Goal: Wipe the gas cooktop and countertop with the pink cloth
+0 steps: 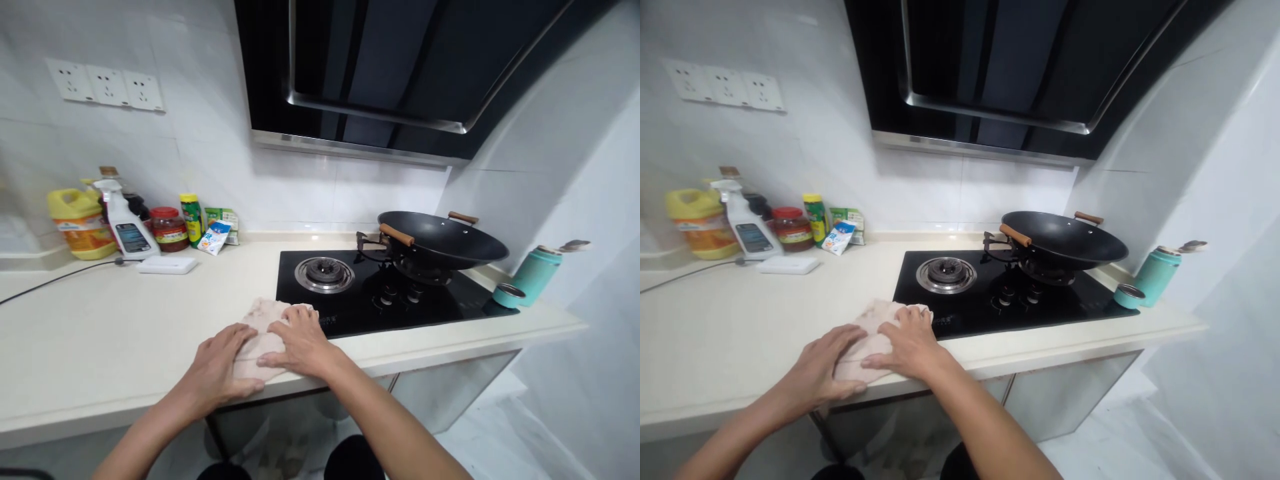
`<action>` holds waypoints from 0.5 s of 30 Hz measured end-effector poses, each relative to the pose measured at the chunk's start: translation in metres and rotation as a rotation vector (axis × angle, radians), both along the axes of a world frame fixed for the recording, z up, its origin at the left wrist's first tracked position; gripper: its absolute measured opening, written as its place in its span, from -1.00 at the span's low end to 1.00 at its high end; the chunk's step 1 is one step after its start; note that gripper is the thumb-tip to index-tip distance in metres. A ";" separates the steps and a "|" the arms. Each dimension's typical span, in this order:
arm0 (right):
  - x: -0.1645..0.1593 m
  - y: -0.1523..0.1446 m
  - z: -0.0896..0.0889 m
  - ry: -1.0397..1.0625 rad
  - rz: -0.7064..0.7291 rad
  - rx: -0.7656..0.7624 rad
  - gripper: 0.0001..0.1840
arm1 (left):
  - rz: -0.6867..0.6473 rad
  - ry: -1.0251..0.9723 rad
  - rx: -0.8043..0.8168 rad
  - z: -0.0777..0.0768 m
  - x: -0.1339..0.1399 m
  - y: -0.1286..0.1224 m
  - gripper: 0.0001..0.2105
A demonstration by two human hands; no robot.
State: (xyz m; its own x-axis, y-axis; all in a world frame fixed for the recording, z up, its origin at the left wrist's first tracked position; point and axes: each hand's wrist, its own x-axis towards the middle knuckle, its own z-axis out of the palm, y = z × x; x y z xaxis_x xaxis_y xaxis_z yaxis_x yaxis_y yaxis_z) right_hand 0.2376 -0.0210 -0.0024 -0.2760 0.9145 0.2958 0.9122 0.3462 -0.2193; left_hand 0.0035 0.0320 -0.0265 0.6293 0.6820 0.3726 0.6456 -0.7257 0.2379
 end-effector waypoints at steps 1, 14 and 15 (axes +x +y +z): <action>0.005 -0.002 -0.001 0.010 -0.018 0.017 -0.27 | -0.004 -0.032 -0.009 0.000 -0.001 -0.002 -0.32; 0.213 -0.097 -0.061 -0.120 -0.458 0.313 -0.59 | 0.093 -0.359 -0.018 0.000 -0.017 -0.017 -0.70; 0.234 -0.106 -0.066 -0.136 -0.497 0.302 -0.55 | 0.101 -0.349 0.006 0.002 -0.017 -0.016 -0.71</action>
State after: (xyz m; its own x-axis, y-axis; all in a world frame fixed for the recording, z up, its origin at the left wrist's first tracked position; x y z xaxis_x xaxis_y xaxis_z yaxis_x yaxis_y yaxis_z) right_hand 0.4712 -0.1269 -0.0684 0.1096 0.8249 0.5545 0.9938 -0.1002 -0.0474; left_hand -0.0132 0.0158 -0.0245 0.3928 0.7313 0.5576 0.5948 -0.6644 0.4525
